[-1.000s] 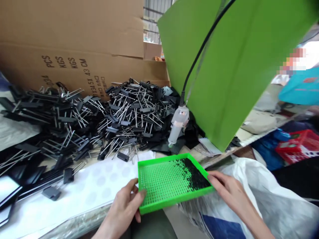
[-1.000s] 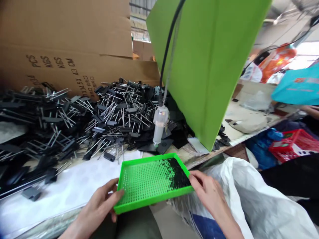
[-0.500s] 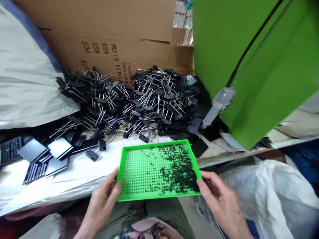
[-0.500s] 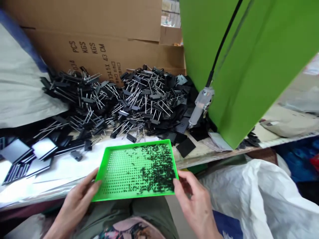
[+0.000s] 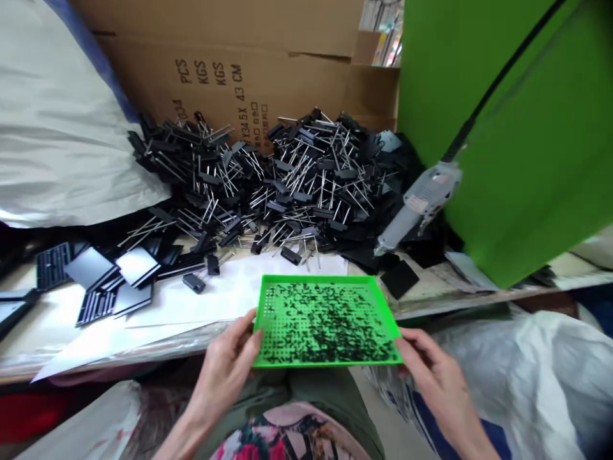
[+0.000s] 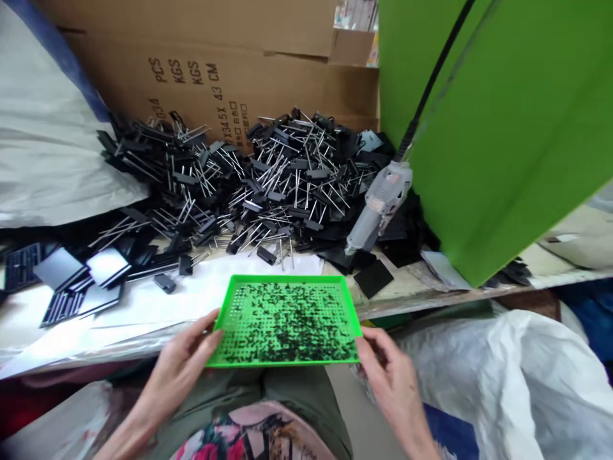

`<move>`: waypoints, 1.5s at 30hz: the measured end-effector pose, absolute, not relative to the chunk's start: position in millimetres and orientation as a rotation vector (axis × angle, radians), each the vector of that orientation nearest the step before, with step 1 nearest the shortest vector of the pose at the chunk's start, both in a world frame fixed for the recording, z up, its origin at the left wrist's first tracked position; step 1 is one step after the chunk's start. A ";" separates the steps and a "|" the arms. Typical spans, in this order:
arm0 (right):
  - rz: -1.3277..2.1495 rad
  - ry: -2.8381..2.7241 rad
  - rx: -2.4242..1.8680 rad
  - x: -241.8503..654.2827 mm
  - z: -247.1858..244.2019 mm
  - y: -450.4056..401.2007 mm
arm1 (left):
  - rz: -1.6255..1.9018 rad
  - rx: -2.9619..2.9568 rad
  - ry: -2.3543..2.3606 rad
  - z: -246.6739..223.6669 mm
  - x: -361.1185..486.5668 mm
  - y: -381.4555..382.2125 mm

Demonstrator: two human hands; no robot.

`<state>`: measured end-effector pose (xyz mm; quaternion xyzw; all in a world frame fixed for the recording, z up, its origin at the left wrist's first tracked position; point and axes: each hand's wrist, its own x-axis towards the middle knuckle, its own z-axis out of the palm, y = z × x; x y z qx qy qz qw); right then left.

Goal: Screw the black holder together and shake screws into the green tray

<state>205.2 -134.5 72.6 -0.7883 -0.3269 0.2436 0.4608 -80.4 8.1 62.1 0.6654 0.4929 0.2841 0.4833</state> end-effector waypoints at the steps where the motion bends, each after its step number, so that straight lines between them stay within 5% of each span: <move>1: 0.632 -0.810 -1.929 205.1 72.2 -134.3 | 0.676 1.615 1.226 62.5 -80.0 8.7; 45: 0.730 -0.798 -1.859 190.1 53.0 -121.3 | 0.721 1.930 1.383 73.8 -105.2 17.0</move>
